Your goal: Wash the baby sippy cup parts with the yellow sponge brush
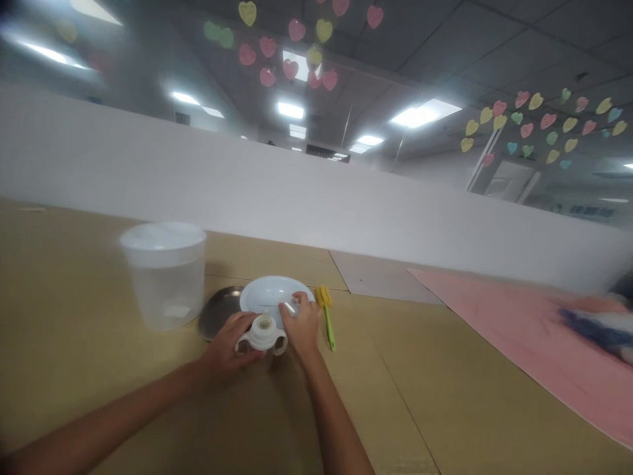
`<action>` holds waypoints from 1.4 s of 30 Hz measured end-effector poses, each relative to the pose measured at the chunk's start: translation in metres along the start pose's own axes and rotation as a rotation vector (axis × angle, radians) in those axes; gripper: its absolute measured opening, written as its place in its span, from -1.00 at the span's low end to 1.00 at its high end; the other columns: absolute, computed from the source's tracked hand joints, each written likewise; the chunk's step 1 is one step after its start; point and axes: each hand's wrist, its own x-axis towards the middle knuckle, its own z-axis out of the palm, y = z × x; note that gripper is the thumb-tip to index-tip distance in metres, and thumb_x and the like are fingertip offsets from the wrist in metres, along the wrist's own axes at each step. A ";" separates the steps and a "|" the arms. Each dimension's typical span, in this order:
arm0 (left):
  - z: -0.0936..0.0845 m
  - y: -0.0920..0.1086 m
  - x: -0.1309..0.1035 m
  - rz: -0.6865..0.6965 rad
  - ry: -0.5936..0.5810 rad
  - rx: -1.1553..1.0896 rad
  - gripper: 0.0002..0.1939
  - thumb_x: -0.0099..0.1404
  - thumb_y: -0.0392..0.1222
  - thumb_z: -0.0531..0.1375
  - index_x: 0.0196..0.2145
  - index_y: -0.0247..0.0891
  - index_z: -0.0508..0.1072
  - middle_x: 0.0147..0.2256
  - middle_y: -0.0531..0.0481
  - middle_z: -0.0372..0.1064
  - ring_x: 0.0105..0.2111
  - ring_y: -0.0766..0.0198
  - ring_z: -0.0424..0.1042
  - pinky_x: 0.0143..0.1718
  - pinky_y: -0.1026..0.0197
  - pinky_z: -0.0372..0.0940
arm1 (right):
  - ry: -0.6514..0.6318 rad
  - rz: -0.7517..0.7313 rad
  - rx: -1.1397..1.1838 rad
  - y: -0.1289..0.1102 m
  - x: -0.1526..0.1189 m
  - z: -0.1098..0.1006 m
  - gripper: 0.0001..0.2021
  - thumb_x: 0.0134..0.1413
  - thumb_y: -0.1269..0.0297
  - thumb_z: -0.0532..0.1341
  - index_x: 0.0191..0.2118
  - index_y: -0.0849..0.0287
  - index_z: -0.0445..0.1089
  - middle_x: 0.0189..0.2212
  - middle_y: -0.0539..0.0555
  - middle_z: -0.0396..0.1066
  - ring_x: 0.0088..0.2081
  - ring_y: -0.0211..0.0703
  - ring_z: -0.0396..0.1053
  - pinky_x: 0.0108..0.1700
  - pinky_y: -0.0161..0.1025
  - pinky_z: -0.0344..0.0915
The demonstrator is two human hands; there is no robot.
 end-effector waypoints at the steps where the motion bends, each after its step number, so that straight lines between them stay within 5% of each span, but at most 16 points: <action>1: -0.001 0.001 0.000 -0.009 -0.011 0.001 -0.41 0.16 0.12 0.16 0.06 -0.23 0.23 -0.07 -0.18 0.32 -0.05 0.04 0.26 -0.04 0.04 0.21 | -0.052 -0.021 -0.048 -0.001 0.000 -0.001 -0.74 -0.10 0.20 0.20 -0.24 0.18 0.37 -0.27 0.10 0.44 -0.21 -0.06 0.31 -0.12 -0.14 0.08; 8: -0.006 0.006 0.002 -0.039 -0.040 -0.029 -0.41 0.16 0.17 0.13 0.04 -0.24 0.26 -0.08 -0.16 0.32 -0.06 0.06 0.26 -0.03 0.06 0.20 | -0.295 -0.034 -0.193 -0.007 -0.001 -0.008 -0.73 -0.06 0.39 0.08 -0.23 0.14 0.45 -0.22 0.09 0.46 -0.11 -0.05 0.29 -0.06 -0.13 -0.02; 16: -0.006 0.006 0.003 -0.042 -0.041 -0.036 -0.41 0.15 0.16 0.15 0.04 -0.24 0.27 -0.08 -0.16 0.32 -0.05 0.06 0.25 -0.03 0.08 0.20 | -0.149 -0.121 -0.137 0.005 -0.001 -0.003 -0.66 -0.05 0.41 0.00 -0.24 0.17 0.48 -0.28 0.10 0.48 -0.17 -0.06 0.31 -0.09 -0.12 0.03; 20: -0.005 0.007 0.003 -0.048 -0.051 -0.043 -0.39 0.14 0.13 0.18 0.06 -0.25 0.25 -0.07 -0.15 0.33 -0.05 0.06 0.25 -0.01 0.07 0.18 | 0.039 -0.346 0.068 -0.002 -0.006 -0.011 -0.68 0.12 0.30 -0.06 -0.34 0.19 0.44 -0.43 0.06 0.44 -0.34 -0.16 0.32 -0.20 -0.18 0.08; 26: -0.007 0.014 0.005 -0.128 0.016 -0.185 -0.53 0.10 0.04 0.24 -0.08 -0.23 0.37 -0.18 -0.07 0.38 -0.15 0.14 0.31 -0.07 0.14 0.20 | -0.051 -0.754 0.099 -0.021 -0.018 -0.010 -0.73 0.05 0.05 0.09 -0.42 0.18 0.25 -0.53 0.03 0.25 -0.45 -0.19 0.16 -0.39 -0.25 0.06; 33: -0.011 0.012 0.008 -0.153 -0.013 -0.263 -0.59 0.05 0.01 0.28 -0.17 -0.24 0.44 -0.18 -0.05 0.41 -0.12 0.13 0.30 -0.06 0.17 0.18 | -0.058 -0.666 0.155 -0.023 -0.020 -0.004 -0.74 -0.06 0.10 0.20 -0.40 0.16 0.15 -0.51 -0.02 0.16 -0.46 -0.24 0.14 -0.43 -0.29 0.10; 39: -0.012 0.009 0.010 -0.185 -0.072 -0.234 -0.50 0.00 0.02 0.31 -0.09 -0.15 0.43 -0.16 -0.02 0.40 -0.11 0.14 0.30 -0.03 0.17 0.16 | -0.218 -0.668 0.376 -0.026 -0.023 -0.010 -0.82 0.09 0.23 0.00 -0.30 0.19 0.27 -0.45 0.06 0.28 -0.40 -0.17 0.25 -0.36 -0.23 0.19; 42: -0.010 0.006 0.009 -0.184 -0.066 -0.222 -0.48 -0.01 0.04 0.31 -0.08 -0.16 0.43 -0.15 -0.04 0.39 -0.11 0.13 0.31 -0.03 0.16 0.17 | -0.193 -0.635 0.442 -0.018 -0.021 -0.008 -0.73 0.06 0.26 0.01 -0.13 0.20 0.28 -0.34 0.10 0.36 -0.30 -0.12 0.32 -0.26 -0.18 0.26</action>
